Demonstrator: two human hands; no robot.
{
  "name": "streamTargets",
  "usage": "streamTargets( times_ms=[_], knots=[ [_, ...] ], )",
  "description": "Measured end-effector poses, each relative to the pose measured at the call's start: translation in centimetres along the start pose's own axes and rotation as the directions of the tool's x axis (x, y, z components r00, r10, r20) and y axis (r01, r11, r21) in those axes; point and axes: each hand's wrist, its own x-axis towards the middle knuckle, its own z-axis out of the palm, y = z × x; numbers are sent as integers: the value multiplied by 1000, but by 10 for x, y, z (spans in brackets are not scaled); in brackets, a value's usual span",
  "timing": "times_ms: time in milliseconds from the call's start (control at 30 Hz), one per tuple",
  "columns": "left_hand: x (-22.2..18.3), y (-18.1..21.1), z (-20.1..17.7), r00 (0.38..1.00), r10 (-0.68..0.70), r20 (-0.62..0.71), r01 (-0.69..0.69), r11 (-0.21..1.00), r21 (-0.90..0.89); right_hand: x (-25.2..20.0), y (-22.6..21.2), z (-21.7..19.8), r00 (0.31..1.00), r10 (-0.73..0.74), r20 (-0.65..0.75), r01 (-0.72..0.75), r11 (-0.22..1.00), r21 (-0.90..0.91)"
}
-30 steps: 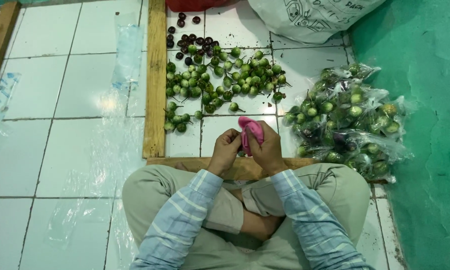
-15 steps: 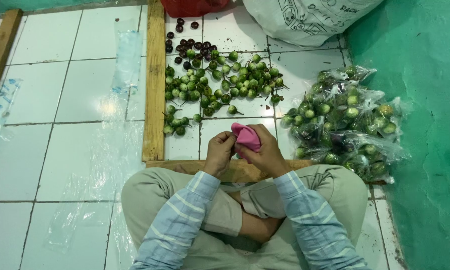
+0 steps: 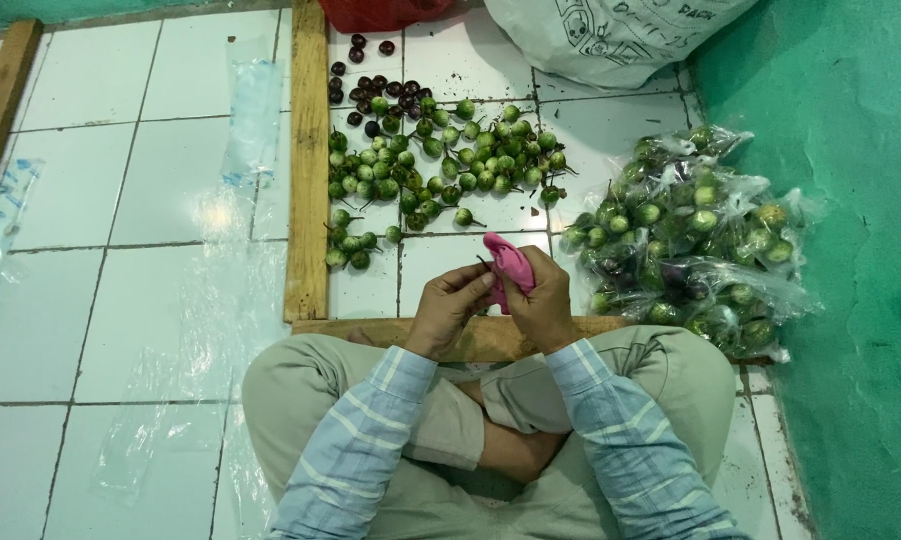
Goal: Cleaning and sorting small green vegetables using a cloth and placing them into plastic bags.
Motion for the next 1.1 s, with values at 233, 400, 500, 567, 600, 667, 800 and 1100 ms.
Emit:
streamTargets(
  times_ms=[233,400,500,567,600,667,800,1100],
  knots=[
    [-4,10,2,984,177,4,-176,971,163,13,-55,-1,986,110,-123,-74,962,262],
    [-6,15,6,940,332,83,-342,913,223,8,-63,-3,924,376,64,-372,852,369],
    [-6,2,7,911,398,108,-409,843,348,13,-82,2,929,350,122,-369,847,382],
    [-6,0,2,887,433,157,-459,799,389,5,-45,6,941,320,110,-338,867,367],
    [-8,-1,-1,862,463,206,-505,750,426,1,-27,8,951,292,99,-308,885,350],
    [-15,-1,5,872,460,170,-487,774,404,2,-41,5,964,262,51,-265,924,275],
    [0,-25,-1,901,425,84,-431,859,276,0,-40,4,984,174,-39,-168,978,122],
    [8,-12,-3,981,165,-99,-172,983,-66,1,-23,-1,986,162,-42,-151,968,201]
  ],
)
